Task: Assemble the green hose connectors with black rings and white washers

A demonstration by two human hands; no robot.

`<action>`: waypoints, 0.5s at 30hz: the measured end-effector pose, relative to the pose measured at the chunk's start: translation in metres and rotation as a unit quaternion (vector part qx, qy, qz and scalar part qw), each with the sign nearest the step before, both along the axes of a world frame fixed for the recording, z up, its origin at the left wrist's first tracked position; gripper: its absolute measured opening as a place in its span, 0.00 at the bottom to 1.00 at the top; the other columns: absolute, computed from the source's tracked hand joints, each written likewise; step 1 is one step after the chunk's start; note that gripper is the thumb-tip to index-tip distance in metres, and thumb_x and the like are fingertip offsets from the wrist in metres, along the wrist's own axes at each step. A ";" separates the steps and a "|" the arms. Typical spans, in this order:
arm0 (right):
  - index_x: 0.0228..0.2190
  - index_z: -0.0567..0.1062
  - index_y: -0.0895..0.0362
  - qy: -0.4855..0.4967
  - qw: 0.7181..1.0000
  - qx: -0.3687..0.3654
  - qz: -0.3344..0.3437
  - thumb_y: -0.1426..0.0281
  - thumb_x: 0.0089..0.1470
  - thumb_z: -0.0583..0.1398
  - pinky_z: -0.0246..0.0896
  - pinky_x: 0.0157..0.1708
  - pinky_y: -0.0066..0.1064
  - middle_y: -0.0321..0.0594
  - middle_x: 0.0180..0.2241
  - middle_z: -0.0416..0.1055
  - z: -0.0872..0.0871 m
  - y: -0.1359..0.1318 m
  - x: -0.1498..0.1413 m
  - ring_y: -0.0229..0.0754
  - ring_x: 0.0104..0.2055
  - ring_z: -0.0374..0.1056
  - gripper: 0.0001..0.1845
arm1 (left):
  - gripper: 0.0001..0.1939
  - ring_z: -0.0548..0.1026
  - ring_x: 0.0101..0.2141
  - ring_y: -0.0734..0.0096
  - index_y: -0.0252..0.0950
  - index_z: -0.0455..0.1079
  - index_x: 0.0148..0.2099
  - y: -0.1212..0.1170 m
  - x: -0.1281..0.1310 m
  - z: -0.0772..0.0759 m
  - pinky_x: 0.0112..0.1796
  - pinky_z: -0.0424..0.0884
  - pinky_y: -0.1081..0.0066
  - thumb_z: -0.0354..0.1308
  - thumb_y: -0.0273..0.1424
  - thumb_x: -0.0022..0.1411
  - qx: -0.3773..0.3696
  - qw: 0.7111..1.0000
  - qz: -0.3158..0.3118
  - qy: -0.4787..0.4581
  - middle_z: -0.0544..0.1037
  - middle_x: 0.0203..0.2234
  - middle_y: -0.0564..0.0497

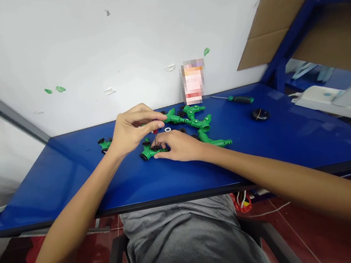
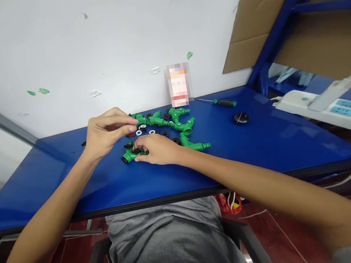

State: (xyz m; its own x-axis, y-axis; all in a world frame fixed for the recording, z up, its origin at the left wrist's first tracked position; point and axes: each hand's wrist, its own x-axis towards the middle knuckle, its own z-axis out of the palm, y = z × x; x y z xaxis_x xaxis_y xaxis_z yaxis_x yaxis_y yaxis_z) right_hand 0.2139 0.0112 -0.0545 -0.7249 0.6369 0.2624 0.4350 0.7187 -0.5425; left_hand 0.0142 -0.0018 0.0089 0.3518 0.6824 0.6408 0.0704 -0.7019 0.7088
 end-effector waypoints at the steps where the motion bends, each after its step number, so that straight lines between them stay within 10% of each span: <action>1: 0.47 0.83 0.59 -0.003 1.000 -0.001 -0.004 0.65 0.63 0.72 0.68 0.44 0.37 0.47 0.45 0.85 0.000 0.000 0.000 0.47 0.40 0.78 0.14 | 0.10 0.83 0.32 0.71 0.44 0.89 0.44 0.000 -0.001 0.001 0.34 0.82 0.69 0.77 0.41 0.63 -0.009 1.000 -0.002 0.001 0.87 0.38 0.48; 7: 0.49 0.83 0.61 -0.012 1.000 0.001 -0.013 0.64 0.63 0.72 0.67 0.43 0.35 0.45 0.41 0.84 0.002 -0.001 -0.001 0.47 0.40 0.77 0.17 | 0.18 0.88 0.44 0.59 0.38 0.87 0.50 -0.004 -0.007 0.010 0.47 0.85 0.63 0.71 0.46 0.70 -0.065 0.996 -0.035 0.040 0.89 0.43 0.42; 15: 0.49 0.84 0.59 -0.010 1.000 0.002 -0.012 0.63 0.62 0.72 0.67 0.45 0.35 0.45 0.42 0.84 -0.003 0.003 0.000 0.48 0.41 0.78 0.17 | 0.18 0.87 0.36 0.62 0.39 0.88 0.45 -0.004 -0.006 0.008 0.39 0.85 0.64 0.77 0.47 0.61 -0.045 0.997 0.054 0.020 0.89 0.38 0.45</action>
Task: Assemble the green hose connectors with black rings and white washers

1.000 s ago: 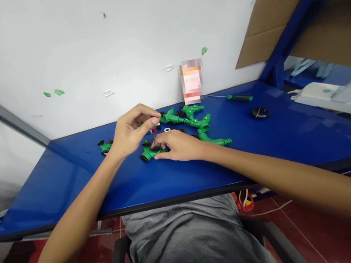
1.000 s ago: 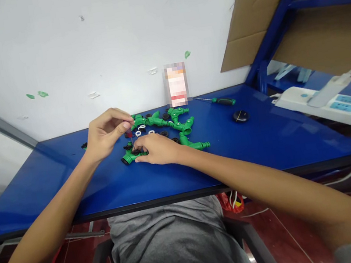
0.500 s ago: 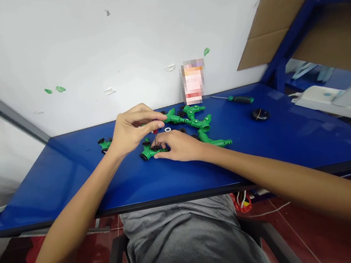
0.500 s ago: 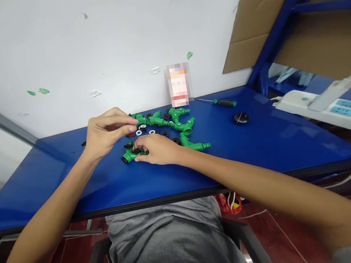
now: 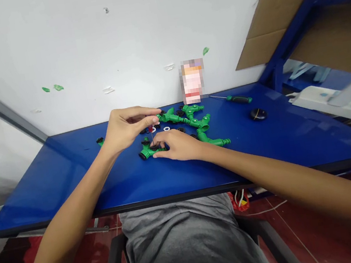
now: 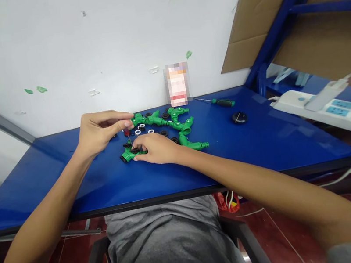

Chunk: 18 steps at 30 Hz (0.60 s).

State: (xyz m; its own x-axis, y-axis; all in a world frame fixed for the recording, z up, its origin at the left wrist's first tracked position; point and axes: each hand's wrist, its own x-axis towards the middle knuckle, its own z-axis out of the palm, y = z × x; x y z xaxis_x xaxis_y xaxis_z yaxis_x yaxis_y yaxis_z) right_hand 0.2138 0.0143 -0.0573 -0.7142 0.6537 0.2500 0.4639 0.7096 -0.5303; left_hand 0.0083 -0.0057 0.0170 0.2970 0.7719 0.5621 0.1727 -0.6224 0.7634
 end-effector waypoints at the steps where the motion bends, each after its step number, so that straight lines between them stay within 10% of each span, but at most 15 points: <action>1: 0.49 0.84 0.59 0.001 1.000 0.002 0.001 0.63 0.62 0.72 0.67 0.45 0.35 0.45 0.42 0.84 0.000 0.000 0.000 0.48 0.41 0.78 0.17 | 0.20 0.88 0.37 0.60 0.38 0.88 0.47 -0.001 -0.001 0.000 0.40 0.86 0.63 0.77 0.48 0.62 -0.012 1.000 -0.005 0.001 0.89 0.38 0.44; 12: 0.48 0.84 0.59 0.008 1.000 0.002 -0.001 0.65 0.62 0.72 0.66 0.43 0.35 0.44 0.40 0.84 0.003 -0.003 0.000 0.46 0.39 0.77 0.15 | 0.18 0.87 0.51 0.57 0.41 0.86 0.54 -0.001 0.001 0.000 0.45 0.85 0.64 0.64 0.47 0.76 0.043 0.994 -0.077 0.070 0.88 0.51 0.42; 18: 0.48 0.84 0.60 0.010 1.000 -0.002 -0.002 0.65 0.62 0.73 0.66 0.43 0.35 0.45 0.41 0.84 0.003 -0.003 0.000 0.46 0.39 0.77 0.16 | 0.16 0.84 0.33 0.68 0.42 0.88 0.50 0.002 0.001 -0.005 0.37 0.83 0.67 0.73 0.45 0.67 0.056 0.998 -0.009 0.034 0.88 0.39 0.46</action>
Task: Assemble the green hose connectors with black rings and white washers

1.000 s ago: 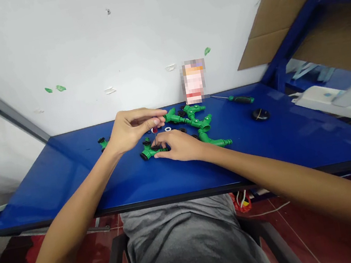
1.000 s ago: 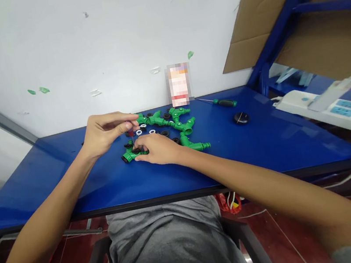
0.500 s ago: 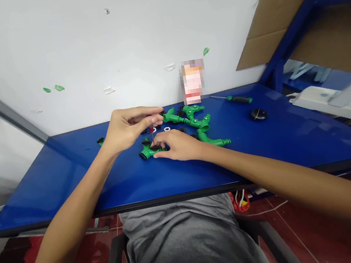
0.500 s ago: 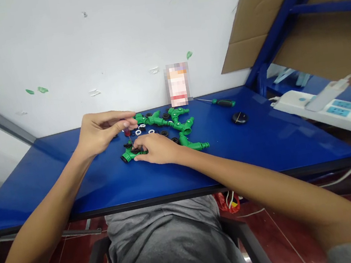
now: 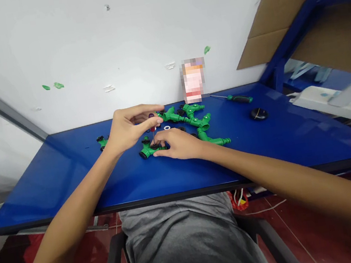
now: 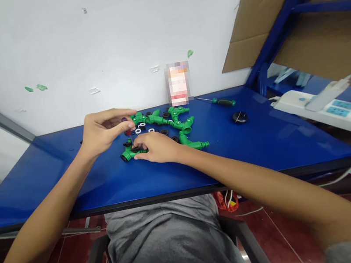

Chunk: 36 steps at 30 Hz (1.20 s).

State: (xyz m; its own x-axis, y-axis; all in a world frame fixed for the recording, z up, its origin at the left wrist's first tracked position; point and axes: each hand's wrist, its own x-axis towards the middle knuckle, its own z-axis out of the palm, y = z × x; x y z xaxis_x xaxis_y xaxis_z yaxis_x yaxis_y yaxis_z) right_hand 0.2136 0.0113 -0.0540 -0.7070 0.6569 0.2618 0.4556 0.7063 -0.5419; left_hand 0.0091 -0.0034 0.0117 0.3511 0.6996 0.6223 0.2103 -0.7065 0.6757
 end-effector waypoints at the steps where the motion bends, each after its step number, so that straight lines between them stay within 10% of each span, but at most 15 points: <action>1: 0.48 0.84 0.60 0.000 1.000 0.001 0.000 0.65 0.62 0.73 0.66 0.43 0.35 0.44 0.41 0.84 0.000 0.000 0.000 0.45 0.38 0.77 0.16 | 0.17 0.84 0.32 0.67 0.41 0.88 0.50 0.000 -0.001 0.000 0.37 0.84 0.67 0.74 0.46 0.66 -0.016 1.000 0.004 -0.005 0.89 0.37 0.46; 19: 0.47 0.83 0.59 -0.005 1.000 0.003 0.011 0.65 0.63 0.72 0.68 0.44 0.36 0.46 0.43 0.85 0.000 0.000 0.000 0.47 0.39 0.78 0.14 | 0.16 0.88 0.45 0.63 0.40 0.85 0.54 -0.005 0.001 0.002 0.45 0.84 0.67 0.66 0.44 0.74 0.008 0.999 -0.010 0.053 0.89 0.45 0.45; 26: 0.47 0.84 0.59 -0.012 1.000 0.014 0.012 0.66 0.63 0.72 0.67 0.43 0.37 0.47 0.44 0.85 -0.001 0.001 0.000 0.47 0.39 0.78 0.14 | 0.16 0.84 0.30 0.68 0.39 0.87 0.49 -0.006 0.004 -0.001 0.35 0.82 0.67 0.68 0.45 0.72 0.009 0.999 0.031 0.024 0.89 0.35 0.47; 36: 0.45 0.84 0.60 -0.007 1.000 0.011 0.020 0.67 0.62 0.72 0.69 0.44 0.38 0.49 0.47 0.86 0.003 0.001 -0.001 0.49 0.42 0.79 0.12 | 0.17 0.88 0.36 0.65 0.36 0.86 0.50 -0.007 0.007 -0.002 0.40 0.85 0.68 0.65 0.45 0.74 -0.009 1.000 0.006 0.025 0.89 0.36 0.45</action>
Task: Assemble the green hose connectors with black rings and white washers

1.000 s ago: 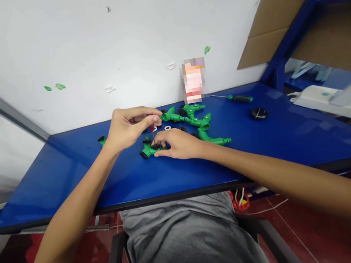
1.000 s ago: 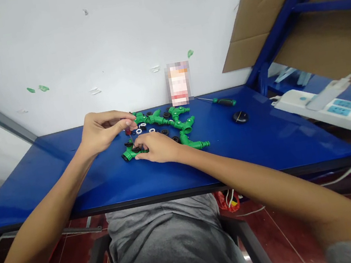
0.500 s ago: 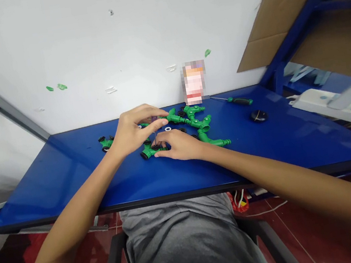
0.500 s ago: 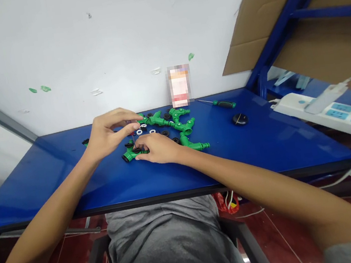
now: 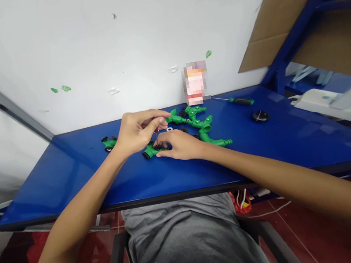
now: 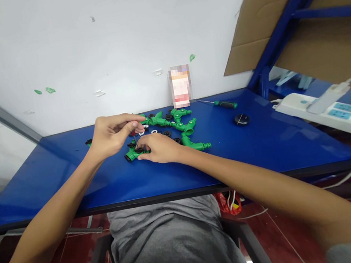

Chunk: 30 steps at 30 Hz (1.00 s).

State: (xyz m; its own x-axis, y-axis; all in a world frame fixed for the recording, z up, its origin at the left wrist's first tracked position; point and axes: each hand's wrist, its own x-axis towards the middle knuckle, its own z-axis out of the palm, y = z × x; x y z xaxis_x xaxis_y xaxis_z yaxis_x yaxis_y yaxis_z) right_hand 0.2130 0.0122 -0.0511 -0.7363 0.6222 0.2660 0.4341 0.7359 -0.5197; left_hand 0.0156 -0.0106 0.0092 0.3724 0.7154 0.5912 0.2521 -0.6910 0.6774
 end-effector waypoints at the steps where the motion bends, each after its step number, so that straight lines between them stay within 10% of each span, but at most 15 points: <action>1: 0.45 0.84 0.60 0.002 1.000 -0.002 0.003 0.67 0.62 0.72 0.69 0.45 0.38 0.49 0.47 0.86 0.000 0.000 0.000 0.49 0.42 0.79 0.11 | 0.17 0.88 0.37 0.65 0.37 0.86 0.51 -0.001 0.000 0.000 0.40 0.85 0.69 0.64 0.44 0.75 0.000 1.000 -0.005 0.003 0.89 0.36 0.45; 30: 0.48 0.84 0.58 -0.019 0.998 0.021 -0.048 0.64 0.62 0.72 0.63 0.40 0.34 0.42 0.36 0.82 -0.002 -0.005 -0.001 0.46 0.36 0.76 0.16 | 0.21 0.89 0.40 0.62 0.36 0.83 0.54 -0.001 -0.005 0.010 0.43 0.86 0.66 0.64 0.48 0.74 0.002 0.999 0.016 -0.037 0.89 0.41 0.43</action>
State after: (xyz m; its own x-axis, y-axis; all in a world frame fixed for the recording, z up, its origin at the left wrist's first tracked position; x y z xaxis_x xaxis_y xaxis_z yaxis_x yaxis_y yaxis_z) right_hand 0.2124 0.0072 -0.0531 -0.6836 0.6796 0.2660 0.5231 0.7105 -0.4707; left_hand 0.0109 -0.0115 0.0190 0.3041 0.7243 0.6188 0.2234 -0.6856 0.6928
